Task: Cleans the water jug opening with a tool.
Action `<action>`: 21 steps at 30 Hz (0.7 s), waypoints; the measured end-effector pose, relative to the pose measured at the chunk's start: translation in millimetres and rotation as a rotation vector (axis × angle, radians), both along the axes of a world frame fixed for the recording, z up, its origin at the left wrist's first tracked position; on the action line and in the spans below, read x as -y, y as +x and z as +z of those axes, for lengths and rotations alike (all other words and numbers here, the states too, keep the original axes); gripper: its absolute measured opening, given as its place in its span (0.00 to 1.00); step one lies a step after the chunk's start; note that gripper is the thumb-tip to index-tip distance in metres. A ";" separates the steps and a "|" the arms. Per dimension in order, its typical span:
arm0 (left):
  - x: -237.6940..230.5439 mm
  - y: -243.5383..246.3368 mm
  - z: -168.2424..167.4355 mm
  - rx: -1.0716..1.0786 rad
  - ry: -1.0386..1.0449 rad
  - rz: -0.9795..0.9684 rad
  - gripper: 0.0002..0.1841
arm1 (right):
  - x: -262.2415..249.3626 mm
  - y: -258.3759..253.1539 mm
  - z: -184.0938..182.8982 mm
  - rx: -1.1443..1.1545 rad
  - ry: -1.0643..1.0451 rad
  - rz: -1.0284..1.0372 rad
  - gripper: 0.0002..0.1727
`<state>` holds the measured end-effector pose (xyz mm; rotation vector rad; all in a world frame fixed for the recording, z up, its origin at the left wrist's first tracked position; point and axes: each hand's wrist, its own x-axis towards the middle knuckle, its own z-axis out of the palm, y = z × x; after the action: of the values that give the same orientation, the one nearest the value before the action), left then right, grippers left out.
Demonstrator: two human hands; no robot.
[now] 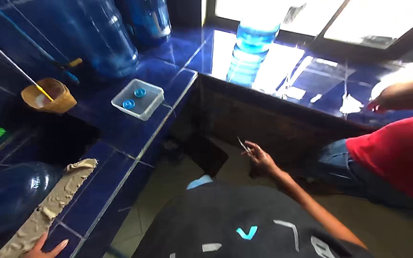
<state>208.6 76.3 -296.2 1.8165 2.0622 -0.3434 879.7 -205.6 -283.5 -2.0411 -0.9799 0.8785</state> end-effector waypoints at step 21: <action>6.8 15.9 -4.5 0.079 0.049 0.259 0.43 | -48.3 -68.5 -106.9 -0.247 -0.235 0.254 0.29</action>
<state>224.5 69.5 -300.7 1.5364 2.2327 -0.1480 811.2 -157.3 -390.3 -1.9608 -1.0503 1.4027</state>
